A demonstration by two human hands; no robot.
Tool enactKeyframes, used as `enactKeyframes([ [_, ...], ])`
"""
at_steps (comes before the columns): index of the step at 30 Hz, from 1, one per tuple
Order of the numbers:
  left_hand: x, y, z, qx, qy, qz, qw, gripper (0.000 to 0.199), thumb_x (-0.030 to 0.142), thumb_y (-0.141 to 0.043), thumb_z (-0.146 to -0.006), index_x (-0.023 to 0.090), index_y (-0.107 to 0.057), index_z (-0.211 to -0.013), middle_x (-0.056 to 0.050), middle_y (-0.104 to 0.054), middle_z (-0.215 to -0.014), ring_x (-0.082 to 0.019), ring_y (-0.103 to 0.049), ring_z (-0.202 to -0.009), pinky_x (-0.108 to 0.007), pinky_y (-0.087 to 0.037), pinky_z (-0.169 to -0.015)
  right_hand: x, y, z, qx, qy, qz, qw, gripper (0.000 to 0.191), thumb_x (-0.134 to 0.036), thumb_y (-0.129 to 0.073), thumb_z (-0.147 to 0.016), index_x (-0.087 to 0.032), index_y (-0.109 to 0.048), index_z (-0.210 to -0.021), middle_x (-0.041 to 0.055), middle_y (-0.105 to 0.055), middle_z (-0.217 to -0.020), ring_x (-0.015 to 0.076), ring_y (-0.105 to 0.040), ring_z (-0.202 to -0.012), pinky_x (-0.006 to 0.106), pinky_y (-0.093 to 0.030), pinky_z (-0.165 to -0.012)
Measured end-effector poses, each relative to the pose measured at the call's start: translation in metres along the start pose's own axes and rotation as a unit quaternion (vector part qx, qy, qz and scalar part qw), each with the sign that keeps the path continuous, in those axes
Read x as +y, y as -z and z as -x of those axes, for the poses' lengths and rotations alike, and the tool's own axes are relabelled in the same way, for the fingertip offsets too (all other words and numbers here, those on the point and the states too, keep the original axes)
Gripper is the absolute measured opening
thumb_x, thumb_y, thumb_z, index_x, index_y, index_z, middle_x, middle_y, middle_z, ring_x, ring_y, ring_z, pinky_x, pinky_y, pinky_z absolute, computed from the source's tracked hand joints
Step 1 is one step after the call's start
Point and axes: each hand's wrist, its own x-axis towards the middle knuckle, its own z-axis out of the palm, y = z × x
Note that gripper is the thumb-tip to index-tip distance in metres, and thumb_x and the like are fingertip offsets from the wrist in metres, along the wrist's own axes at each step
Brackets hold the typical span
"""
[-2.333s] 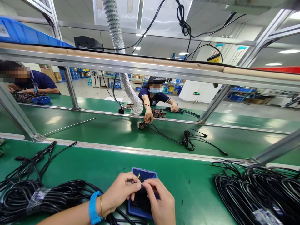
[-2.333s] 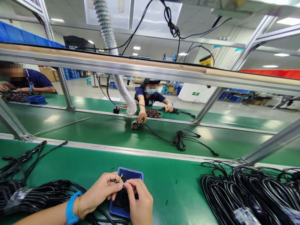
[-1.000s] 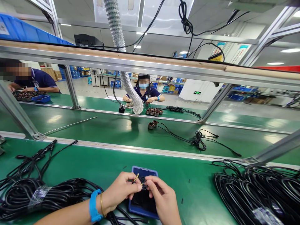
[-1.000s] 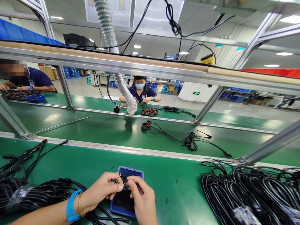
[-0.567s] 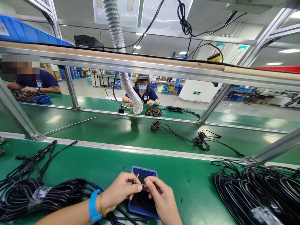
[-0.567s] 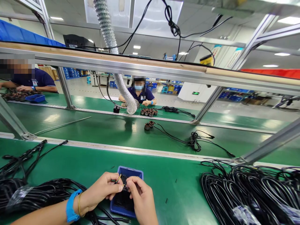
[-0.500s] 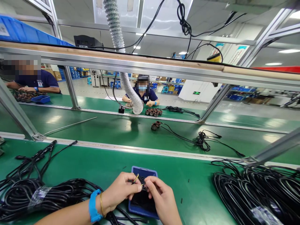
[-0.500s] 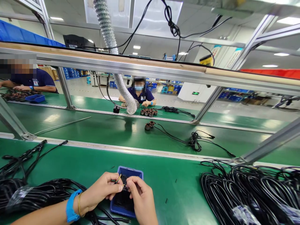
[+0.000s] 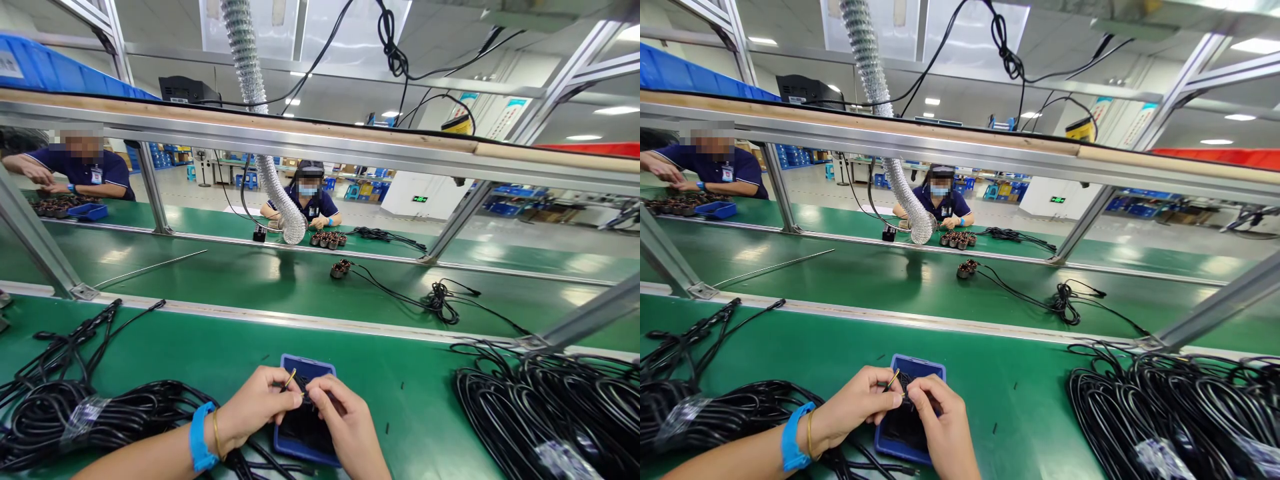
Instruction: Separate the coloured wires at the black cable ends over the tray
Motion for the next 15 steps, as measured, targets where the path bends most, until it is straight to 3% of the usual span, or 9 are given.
enactKeyframes([
  [4, 0.0027, -0.0002, 0.0018, -0.013, -0.014, 0.000, 1.000, 0.030, 0.043, -0.069, -0.069, 0.014, -0.061, -0.073, 0.005, -0.046, -0.058, -0.008, -0.041, -0.051, -0.023, -0.027, -0.051, 0.0006, 0.0036, -0.0013, -0.002, 0.027, 0.028, 0.999, 0.032, -0.046, -0.062, -0.089, -0.021, -0.073, -0.073, 0.0025, -0.066, -0.071, 0.0155, -0.058, -0.066, 0.022, -0.046, -0.061],
  [10, 0.0051, 0.0022, 0.0029, -0.010, -0.006, 0.022, 1.000, 0.035, 0.048, -0.068, -0.071, 0.016, -0.057, -0.076, 0.007, -0.042, -0.057, -0.008, -0.037, -0.052, -0.023, -0.024, -0.051, -0.0065, 0.0055, 0.0005, -0.066, 0.045, -0.012, 0.997, 0.031, -0.041, -0.053, -0.095, -0.023, -0.077, -0.099, 0.0065, -0.069, -0.087, 0.0149, -0.059, -0.064, 0.024, -0.051, -0.060],
  [15, 0.0049, 0.0028, 0.0035, 0.006, -0.021, 0.063, 0.998, 0.021, 0.028, -0.059, -0.069, 0.016, -0.054, -0.086, 0.005, -0.049, -0.068, -0.008, -0.044, -0.056, -0.022, -0.031, -0.053, 0.0000, 0.0027, 0.0031, -0.056, 0.016, -0.038, 0.998, 0.025, -0.041, -0.061, -0.089, -0.021, -0.075, -0.094, 0.0076, -0.070, -0.091, 0.0176, -0.064, -0.073, 0.026, -0.053, -0.065],
])
